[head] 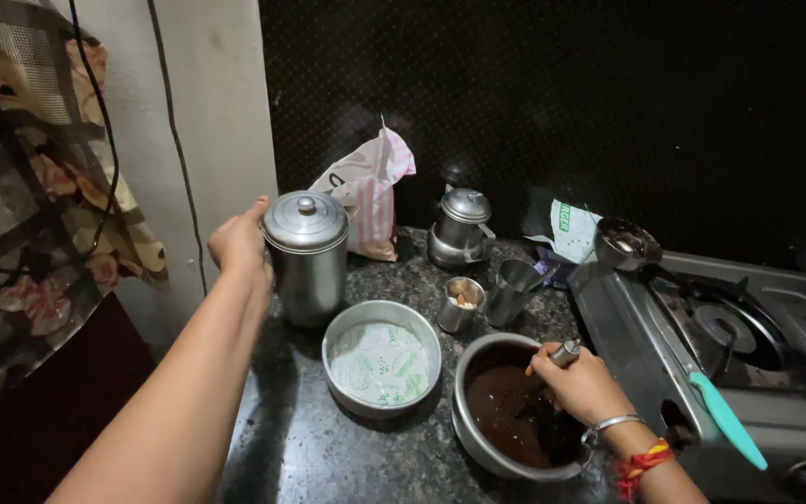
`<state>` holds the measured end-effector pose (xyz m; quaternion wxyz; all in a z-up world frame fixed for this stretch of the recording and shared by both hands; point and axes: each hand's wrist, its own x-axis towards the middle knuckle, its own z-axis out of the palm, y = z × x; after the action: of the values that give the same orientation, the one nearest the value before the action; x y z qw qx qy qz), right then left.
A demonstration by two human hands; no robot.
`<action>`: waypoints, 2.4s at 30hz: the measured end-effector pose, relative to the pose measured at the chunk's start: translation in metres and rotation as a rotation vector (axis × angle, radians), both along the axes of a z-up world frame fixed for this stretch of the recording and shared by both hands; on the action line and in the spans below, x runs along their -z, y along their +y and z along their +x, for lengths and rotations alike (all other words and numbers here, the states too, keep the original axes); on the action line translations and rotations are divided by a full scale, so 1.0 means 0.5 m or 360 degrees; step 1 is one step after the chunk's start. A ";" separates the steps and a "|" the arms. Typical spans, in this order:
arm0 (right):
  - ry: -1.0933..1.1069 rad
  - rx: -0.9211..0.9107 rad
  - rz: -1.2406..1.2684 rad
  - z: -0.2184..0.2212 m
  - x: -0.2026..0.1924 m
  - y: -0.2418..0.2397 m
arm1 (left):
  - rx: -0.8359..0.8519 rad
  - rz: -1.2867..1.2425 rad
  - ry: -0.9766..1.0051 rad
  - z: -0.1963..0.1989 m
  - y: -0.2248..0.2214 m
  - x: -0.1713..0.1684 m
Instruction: The person chops nuts with a knife, adding them to a bowl of chocolate batter, and stirs the mixture with a whisk. They pour in liquid from a metal pitcher and continue whisking the batter by hand.
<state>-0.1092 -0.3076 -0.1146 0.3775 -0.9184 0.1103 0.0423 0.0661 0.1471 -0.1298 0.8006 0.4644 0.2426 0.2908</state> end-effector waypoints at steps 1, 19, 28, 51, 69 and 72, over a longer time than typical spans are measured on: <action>0.0004 -0.0001 -0.0001 0.005 0.004 -0.004 | -0.0001 -0.0001 0.0004 -0.004 -0.001 -0.002; 0.0054 -0.0045 -0.0054 0.006 -0.009 0.009 | 0.0086 -0.0081 -0.0020 -0.002 -0.025 0.028; 0.0180 0.0103 0.0058 -0.018 -0.011 -0.030 | -0.0519 0.1212 0.0430 -0.097 -0.090 -0.040; 0.0522 -0.0206 0.0027 -0.041 -0.030 -0.116 | 0.0744 0.2016 0.0200 -0.312 -0.527 0.085; 0.0292 -0.0530 -0.0157 0.008 -0.041 -0.140 | 0.0851 0.1919 0.0263 -0.310 -0.538 0.073; -0.0038 -0.0367 0.0115 0.035 -0.039 -0.054 | 0.0841 0.1926 0.0265 -0.311 -0.538 0.070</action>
<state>-0.0919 -0.3348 -0.0952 0.4043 -0.9113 -0.0021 0.0783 -0.0894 -0.1218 -0.1648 0.4216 0.8966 -0.0244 0.1330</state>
